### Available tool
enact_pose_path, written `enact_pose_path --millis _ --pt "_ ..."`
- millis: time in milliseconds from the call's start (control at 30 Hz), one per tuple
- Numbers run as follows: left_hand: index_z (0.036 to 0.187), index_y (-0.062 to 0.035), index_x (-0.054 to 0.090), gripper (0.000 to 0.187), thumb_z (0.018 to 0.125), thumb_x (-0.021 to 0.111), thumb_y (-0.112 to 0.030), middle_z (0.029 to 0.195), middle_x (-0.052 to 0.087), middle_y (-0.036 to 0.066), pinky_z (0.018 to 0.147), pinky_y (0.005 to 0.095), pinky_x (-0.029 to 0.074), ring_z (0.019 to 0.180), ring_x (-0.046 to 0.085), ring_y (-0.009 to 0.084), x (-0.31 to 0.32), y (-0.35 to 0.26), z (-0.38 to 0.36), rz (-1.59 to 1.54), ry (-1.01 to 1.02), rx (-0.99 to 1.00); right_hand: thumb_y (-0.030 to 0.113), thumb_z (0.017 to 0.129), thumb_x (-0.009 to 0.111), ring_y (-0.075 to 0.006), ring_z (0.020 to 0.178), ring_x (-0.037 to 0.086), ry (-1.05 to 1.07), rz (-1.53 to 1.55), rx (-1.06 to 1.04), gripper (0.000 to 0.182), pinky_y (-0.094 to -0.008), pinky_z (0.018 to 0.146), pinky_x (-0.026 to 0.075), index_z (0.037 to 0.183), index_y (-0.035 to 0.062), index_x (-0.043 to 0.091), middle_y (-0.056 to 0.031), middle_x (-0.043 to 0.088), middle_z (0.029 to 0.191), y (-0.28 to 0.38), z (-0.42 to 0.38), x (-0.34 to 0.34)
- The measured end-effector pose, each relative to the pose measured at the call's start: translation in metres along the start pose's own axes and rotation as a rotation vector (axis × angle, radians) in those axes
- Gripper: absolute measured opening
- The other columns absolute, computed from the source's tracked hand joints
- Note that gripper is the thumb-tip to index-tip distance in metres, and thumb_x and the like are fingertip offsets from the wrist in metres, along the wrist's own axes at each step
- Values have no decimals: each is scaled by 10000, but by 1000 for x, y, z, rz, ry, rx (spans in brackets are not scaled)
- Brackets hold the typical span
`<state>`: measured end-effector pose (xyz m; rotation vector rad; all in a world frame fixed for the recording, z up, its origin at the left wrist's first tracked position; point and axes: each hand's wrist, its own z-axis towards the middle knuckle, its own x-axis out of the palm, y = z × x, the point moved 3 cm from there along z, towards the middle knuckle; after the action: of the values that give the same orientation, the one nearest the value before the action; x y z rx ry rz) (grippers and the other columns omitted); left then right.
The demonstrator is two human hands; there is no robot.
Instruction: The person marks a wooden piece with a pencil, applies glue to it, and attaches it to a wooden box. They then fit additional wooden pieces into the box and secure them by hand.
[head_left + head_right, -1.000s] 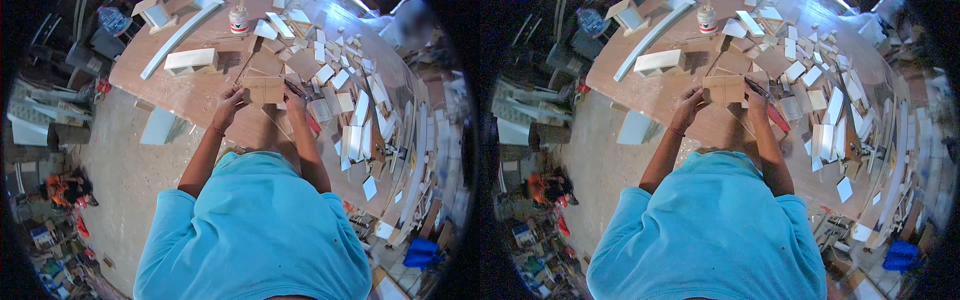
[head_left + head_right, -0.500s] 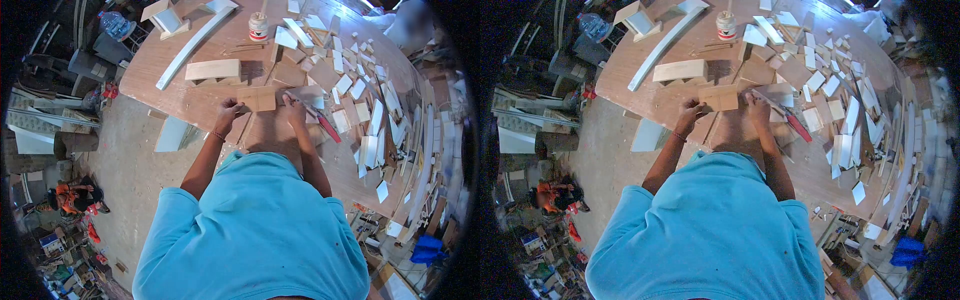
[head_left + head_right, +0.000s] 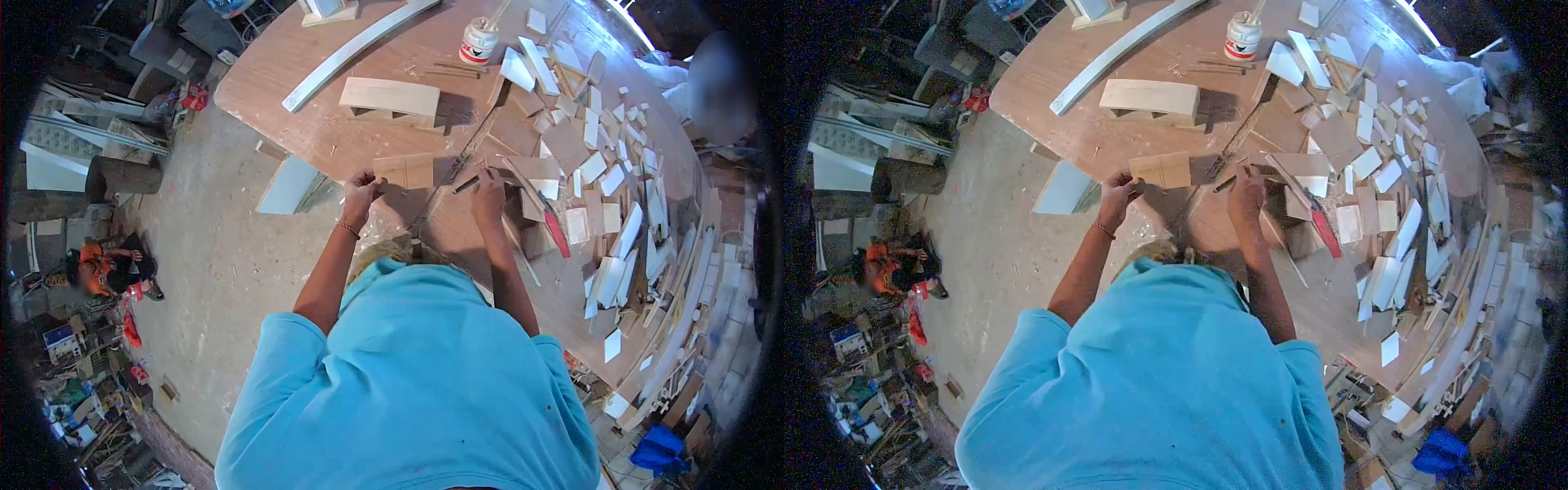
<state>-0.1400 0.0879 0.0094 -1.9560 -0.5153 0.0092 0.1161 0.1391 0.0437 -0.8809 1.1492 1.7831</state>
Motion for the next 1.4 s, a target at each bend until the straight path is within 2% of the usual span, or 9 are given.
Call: enact_pose_path --millis 67,267,400,467,733,800,1133,1233,1400 --pt "876 -36 581 112 768 564 -60 799 594 31 651 247 471 710 566 114 -1 2 8 -1 9 77 72 730 571 -233 734 589 86 480 118 208 -312 648 461 934 40 597 -142 602 837 4 7 14" --pt "844 -30 588 88 759 574 -46 781 594 13 596 204 429 660 530 80 -12 2 7 -53 23 133 116 748 585 -121 633 553 215 776 204 184 -258 585 437 901 14 595 -84 595 696 45 -5 39" --pt "850 -42 596 95 762 563 -34 793 600 19 627 204 431 679 534 81 -24 -8 39 -81 140 127 108 743 584 -108 577 522 130 747 178 146 -263 563 436 848 6 592 -53 565 634 63 11 56" --pt "864 -32 619 119 763 560 -52 796 601 23 639 221 430 688 541 109 -31 -24 56 178 41 315 105 741 581 -109 567 516 126 685 217 132 -270 552 430 827 5 589 -58 555 625 75 26 63" --pt "988 -13 608 241 781 557 -126 835 589 126 674 269 428 771 552 176 -85 -38 135 512 49 293 138 763 557 -152 529 509 15 663 366 173 -292 514 403 763 -35 573 -119 527 585 131 58 87" --pt "986 4 603 254 782 567 -143 861 578 116 675 272 430 774 548 173 -83 -53 134 638 78 311 145 775 550 -157 541 513 -206 667 336 196 -286 530 409 809 -46 580 -127 532 590 137 59 95" --pt "978 25 600 325 789 590 -240 892 566 102 610 261 440 714 535 140 -74 -78 144 487 168 411 72 787 526 -106 586 506 -231 720 541 199 -246 547 408 946 -31 585 -96 579 663 149 69 111" --pt "939 33 613 352 791 583 -284 799 585 90 566 256 432 649 526 123 -75 -77 153 534 179 446 69 785 525 -112 588 508 -239 688 507 214 -246 550 408 966 -31 580 -98 574 658 145 69 120" --pt "884 44 628 388 799 567 -329 548 529 42 545 265 398 559 485 113 -71 -89 148 585 206 232 98 774 529 -169 610 549 -249 563 543 238 -277 578 429 977 -14 585 -156 601 726 151 75 112"
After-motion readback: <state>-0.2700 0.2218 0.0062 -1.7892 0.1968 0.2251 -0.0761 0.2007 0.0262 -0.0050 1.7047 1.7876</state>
